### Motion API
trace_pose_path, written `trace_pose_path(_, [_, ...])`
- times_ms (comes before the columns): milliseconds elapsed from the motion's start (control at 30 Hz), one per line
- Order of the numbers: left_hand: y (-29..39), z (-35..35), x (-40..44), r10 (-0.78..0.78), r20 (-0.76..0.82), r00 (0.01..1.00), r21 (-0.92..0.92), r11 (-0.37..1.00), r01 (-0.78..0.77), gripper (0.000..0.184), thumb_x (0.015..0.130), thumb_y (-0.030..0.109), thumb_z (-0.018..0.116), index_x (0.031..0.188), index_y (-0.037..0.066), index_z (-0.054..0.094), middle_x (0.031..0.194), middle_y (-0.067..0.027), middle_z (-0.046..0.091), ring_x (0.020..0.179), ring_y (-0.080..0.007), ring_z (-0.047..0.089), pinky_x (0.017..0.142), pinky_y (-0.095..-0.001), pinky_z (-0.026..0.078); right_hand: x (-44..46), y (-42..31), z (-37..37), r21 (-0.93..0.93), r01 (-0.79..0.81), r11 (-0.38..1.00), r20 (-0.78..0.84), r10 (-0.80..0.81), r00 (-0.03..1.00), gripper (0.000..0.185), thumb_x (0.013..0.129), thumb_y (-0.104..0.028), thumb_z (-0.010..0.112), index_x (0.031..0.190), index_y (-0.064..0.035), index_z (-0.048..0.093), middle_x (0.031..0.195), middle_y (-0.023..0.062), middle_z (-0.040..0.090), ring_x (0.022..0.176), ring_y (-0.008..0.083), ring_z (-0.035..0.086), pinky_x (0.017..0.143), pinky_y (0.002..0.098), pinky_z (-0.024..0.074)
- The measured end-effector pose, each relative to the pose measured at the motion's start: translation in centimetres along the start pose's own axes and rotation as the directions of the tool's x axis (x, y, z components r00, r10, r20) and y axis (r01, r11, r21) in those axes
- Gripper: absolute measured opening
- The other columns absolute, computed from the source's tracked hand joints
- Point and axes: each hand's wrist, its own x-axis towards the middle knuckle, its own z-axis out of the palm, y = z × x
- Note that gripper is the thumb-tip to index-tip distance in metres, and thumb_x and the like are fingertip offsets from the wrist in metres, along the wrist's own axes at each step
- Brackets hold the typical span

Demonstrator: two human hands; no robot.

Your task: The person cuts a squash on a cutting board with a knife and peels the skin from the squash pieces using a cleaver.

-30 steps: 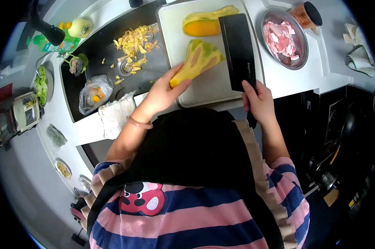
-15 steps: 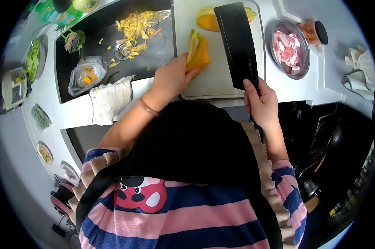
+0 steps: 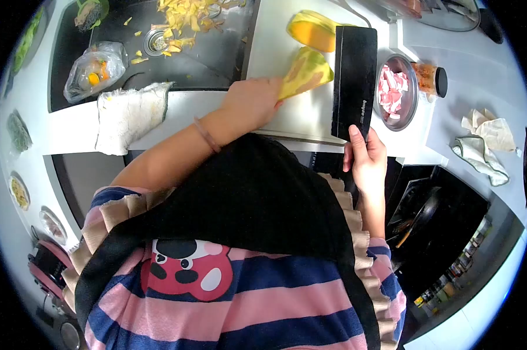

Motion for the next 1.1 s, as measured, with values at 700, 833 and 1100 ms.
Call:
trace_pose_path(700, [0.2,0.0,0.2,0.044,0.056,0.997,0.010,0.999,-0.045,0.029,0.083,0.026,0.060,0.095,0.002,0.047,0.071,-0.0148,0.062,0.061,-0.0333,0.062,0.052,-0.0426,0.051,2.4,-1.9,0.4,-0.187,-0.064,0.980,0.019,0.069,0.997,0.026,0.095,-0.025,0.051,0.095,0.0000,0.054,0.047,-0.0010,0.045,0.035,0.0075,0.042,0.034,0.0233,0.0324])
trace_pose_path(833, [0.5,0.0,0.1,0.078,0.031,0.996,0.062,0.995,-0.080,0.021,0.082,0.018,0.056,0.093,0.002,0.048,0.070,-0.0137,0.061,0.061,-0.0311,0.063,0.051,-0.0406,0.051,3.3,-2.0,0.4,-0.211,-0.049,0.976,0.010,0.052,0.999,0.026,0.095,-0.026,0.051,0.094,-0.0001,0.053,0.047,-0.0010,0.044,0.035,0.0079,0.041,0.034,0.0238,0.0326])
trace_pose_path(1100, [0.6,0.1,0.2,0.128,0.025,0.991,0.106,0.986,-0.130,0.031,0.079,0.010,0.051,0.107,-0.005,0.054,0.070,-0.0134,0.063,0.060,-0.0276,0.064,0.049,-0.0376,0.050,5.4,-3.2,0.2,-0.301,-0.094,0.949,-0.011,0.096,0.995,0.030,0.093,-0.030,0.055,0.080,-0.0032,0.053,0.048,-0.0011,0.044,0.035,0.0078,0.041,0.033,0.0227,0.0318])
